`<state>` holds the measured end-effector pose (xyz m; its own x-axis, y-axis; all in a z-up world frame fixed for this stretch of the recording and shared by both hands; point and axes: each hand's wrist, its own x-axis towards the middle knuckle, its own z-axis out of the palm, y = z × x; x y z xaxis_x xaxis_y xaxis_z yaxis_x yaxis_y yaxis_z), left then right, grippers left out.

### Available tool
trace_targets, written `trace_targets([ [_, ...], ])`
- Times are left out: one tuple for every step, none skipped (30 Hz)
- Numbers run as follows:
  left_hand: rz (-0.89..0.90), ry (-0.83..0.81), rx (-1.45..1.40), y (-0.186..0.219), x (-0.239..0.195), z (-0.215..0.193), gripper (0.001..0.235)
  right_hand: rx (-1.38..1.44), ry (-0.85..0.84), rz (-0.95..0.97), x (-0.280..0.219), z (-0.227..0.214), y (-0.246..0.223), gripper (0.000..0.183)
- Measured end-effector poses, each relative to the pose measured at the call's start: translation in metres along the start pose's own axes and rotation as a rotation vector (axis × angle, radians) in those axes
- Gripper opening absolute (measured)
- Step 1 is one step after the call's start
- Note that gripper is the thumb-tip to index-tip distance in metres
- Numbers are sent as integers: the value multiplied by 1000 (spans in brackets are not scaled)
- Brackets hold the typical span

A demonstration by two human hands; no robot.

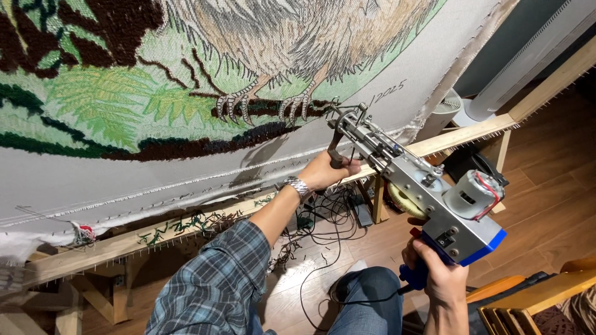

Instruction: The person uses a handheld tufting gun to apply yarn into a canvas stretched on a wooden frame, creating a detailed tapestry of a bird on a branch. They repeatedly trigger the gun to insert yarn and occasionally adjust the yarn with their fingers.

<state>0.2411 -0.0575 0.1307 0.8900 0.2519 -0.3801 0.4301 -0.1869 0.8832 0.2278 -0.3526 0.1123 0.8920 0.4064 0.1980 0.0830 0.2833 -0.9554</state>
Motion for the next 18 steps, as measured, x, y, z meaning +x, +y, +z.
trace_targets([
  [0, 4, 0, -1, -4, -8, 32, 2, -3, -1, 0, -2, 0, 26],
  [102, -9, -82, -3, -9, -17, 59, -6, -13, -15, -1, -4, 0, 30],
  [204, -22, -166, -4, -13, -25, 85, -16, -23, -29, -1, -7, 0, 34],
  [205, -19, -167, -3, -9, -35, 85, -16, -26, -29, -1, -9, 0, 34],
  [173, 170, -404, -1, -5, -44, 62, -16, 7, -41, -2, -12, 0, 28],
  [139, 360, -639, 0, -2, -53, 43, -17, 41, -52, -2, -14, 0, 23],
  [138, 362, -639, -4, 10, -58, 43, -16, 39, -51, -2, -16, 2, 23],
  [125, 389, -841, -8, 21, -64, 32, -11, 61, -23, -2, -17, 3, 23],
  [112, 412, -1043, -11, 33, -69, 21, -6, 83, 4, -2, -19, 4, 24],
  [113, 412, -1043, -7, 32, -70, 21, -6, 83, 3, -2, -17, 2, 24],
  [122, 399, -1104, -2, 32, -69, 23, -25, 76, -8, -2, -16, -1, 30],
  [130, 386, -1166, 2, 33, -68, 25, -44, 69, -18, -2, -15, -4, 36],
  [129, 382, -1167, 5, 34, -67, 25, -47, 72, -19, -4, -15, -6, 36],
  [105, 408, -1237, 8, 35, -65, 23, -55, 73, -12, -5, -14, -7, 35],
  [78, 436, -1308, 10, 35, -65, 22, -63, 71, -4, -6, -13, -9, 33],
  [76, 435, -1310, 9, 42, -64, 22, -66, 71, -2, -6, -15, -8, 33],
  [82, 438, -1337, 6, 47, -64, 21, -61, 91, 1, -7, -16, -7, 29],
  [89, 441, -1364, 4, 53, -64, 21, -55, 111, 4, -7, -18, -5, 24],
])
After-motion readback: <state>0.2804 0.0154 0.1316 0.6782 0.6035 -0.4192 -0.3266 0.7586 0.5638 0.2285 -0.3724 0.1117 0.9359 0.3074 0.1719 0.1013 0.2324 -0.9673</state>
